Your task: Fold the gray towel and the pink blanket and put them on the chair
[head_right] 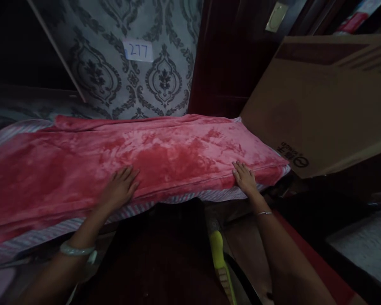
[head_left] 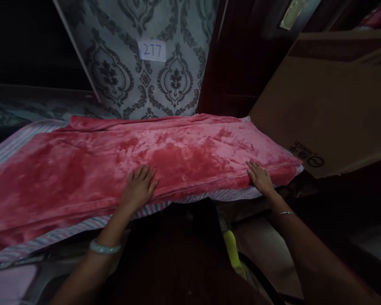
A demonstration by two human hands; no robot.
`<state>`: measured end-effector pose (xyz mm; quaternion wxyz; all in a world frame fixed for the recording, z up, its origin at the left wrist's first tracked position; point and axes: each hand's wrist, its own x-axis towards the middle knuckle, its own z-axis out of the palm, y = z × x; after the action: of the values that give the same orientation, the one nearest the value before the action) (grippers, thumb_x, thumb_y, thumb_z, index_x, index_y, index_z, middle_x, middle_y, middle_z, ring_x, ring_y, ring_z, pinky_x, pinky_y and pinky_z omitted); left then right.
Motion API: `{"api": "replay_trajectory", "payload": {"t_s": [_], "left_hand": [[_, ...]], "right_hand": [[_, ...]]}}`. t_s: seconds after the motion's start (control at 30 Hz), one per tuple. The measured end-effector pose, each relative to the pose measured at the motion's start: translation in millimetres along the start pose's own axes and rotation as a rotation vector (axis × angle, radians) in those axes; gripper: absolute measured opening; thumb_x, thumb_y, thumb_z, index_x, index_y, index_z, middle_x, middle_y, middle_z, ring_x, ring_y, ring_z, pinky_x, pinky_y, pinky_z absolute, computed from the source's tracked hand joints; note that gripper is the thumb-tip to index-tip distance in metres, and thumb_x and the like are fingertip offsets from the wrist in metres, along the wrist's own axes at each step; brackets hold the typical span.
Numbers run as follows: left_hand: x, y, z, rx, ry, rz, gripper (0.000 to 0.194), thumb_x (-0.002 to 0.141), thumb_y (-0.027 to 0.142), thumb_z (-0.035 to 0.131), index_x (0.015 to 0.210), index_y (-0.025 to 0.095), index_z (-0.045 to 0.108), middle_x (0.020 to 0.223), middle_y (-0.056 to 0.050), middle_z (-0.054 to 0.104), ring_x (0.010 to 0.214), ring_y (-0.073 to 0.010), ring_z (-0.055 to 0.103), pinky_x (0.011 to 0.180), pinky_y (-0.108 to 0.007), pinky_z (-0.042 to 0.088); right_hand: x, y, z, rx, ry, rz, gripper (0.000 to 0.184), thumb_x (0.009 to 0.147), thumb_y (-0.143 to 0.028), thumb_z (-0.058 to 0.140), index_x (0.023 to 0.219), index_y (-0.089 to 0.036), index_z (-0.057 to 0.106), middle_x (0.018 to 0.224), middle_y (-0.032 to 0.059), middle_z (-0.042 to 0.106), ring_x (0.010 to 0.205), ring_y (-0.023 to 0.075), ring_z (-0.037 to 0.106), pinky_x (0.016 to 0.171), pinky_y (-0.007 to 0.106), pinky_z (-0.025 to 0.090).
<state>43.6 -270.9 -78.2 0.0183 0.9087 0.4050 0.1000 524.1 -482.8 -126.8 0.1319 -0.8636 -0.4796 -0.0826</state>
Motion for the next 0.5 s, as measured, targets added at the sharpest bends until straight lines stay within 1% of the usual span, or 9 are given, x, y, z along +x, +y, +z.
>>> {"api": "replay_trajectory", "payload": {"t_s": [0.07,0.13,0.17,0.23,0.3,0.33,0.4,0.5], "left_hand": [[-3,3,-6.4,-0.032,-0.001,0.002,0.055,0.101,0.041,0.039,0.149,0.017,0.048,0.159,-0.015,0.039,0.149,-0.0325,0.033,0.122,-0.055,0.027],[-8,2,-14.3,-0.044,0.019,-0.002,0.053,0.101,0.040,0.039,0.148,0.017,0.049,0.157,-0.015,0.043,0.148,-0.0312,0.036,0.122,-0.055,0.027],[-12,0,-18.5,-0.037,0.038,-0.013,0.053,0.101,0.039,0.039,0.148,0.018,0.050,0.155,-0.016,0.045,0.147,-0.0310,0.037,0.122,-0.056,0.027],[-20,-7,-26.4,-0.001,0.082,-0.065,0.052,0.101,0.039,0.040,0.147,0.017,0.051,0.155,-0.017,0.046,0.147,-0.0324,0.037,0.122,-0.060,0.024],[-31,-18,-31.1,0.050,0.118,-0.149,0.054,0.100,0.040,0.041,0.147,0.016,0.050,0.156,-0.019,0.043,0.148,-0.0351,0.034,0.121,-0.064,0.021],[-36,-25,-31.4,0.075,0.130,-0.195,0.055,0.100,0.041,0.042,0.148,0.016,0.050,0.157,-0.019,0.041,0.149,-0.0368,0.032,0.120,-0.066,0.020],[-47,-36,-27.9,0.111,0.127,-0.282,0.057,0.098,0.045,0.045,0.148,0.017,0.050,0.159,-0.020,0.038,0.150,-0.0407,0.028,0.118,-0.069,0.021],[-61,-46,-16.5,0.124,0.100,-0.351,0.059,0.097,0.048,0.047,0.150,0.021,0.048,0.161,-0.018,0.034,0.151,-0.0432,0.024,0.116,-0.071,0.022]], "right_hand": [[3,-15,-7,-0.057,-0.002,0.048,0.058,0.103,-0.045,0.020,0.145,-0.025,0.054,0.151,0.0103,0.051,0.142,0.0335,0.043,0.107,0.064,0.041],[7,-42,-13,-0.118,0.055,0.061,0.058,0.104,-0.045,0.021,0.144,-0.024,0.056,0.149,0.0113,0.053,0.141,0.0347,0.042,0.108,0.064,0.041],[8,-60,-15,-0.136,0.089,0.038,0.057,0.104,-0.045,0.023,0.145,-0.023,0.055,0.150,0.0117,0.051,0.143,0.0350,0.040,0.109,0.063,0.040],[8,-98,-15,-0.137,0.128,-0.057,0.056,0.104,-0.045,0.025,0.150,-0.024,0.049,0.156,0.0108,0.044,0.146,0.0348,0.034,0.111,0.061,0.039],[4,-131,-10,-0.111,0.116,-0.174,0.055,0.104,-0.044,0.026,0.154,-0.027,0.043,0.160,0.0083,0.038,0.149,0.0335,0.030,0.112,0.061,0.038],[1,-144,-7,-0.101,0.096,-0.220,0.055,0.104,-0.044,0.026,0.154,-0.029,0.042,0.161,0.0072,0.037,0.149,0.0331,0.030,0.112,0.061,0.037],[-6,-159,1,-0.100,0.051,-0.271,0.054,0.104,-0.044,0.027,0.153,-0.031,0.043,0.159,0.0061,0.040,0.148,0.0330,0.032,0.111,0.063,0.037],[-16,-163,10,-0.122,0.027,-0.261,0.052,0.103,-0.044,0.029,0.150,-0.032,0.048,0.157,0.0054,0.043,0.146,0.0324,0.035,0.110,0.062,0.039]]}}
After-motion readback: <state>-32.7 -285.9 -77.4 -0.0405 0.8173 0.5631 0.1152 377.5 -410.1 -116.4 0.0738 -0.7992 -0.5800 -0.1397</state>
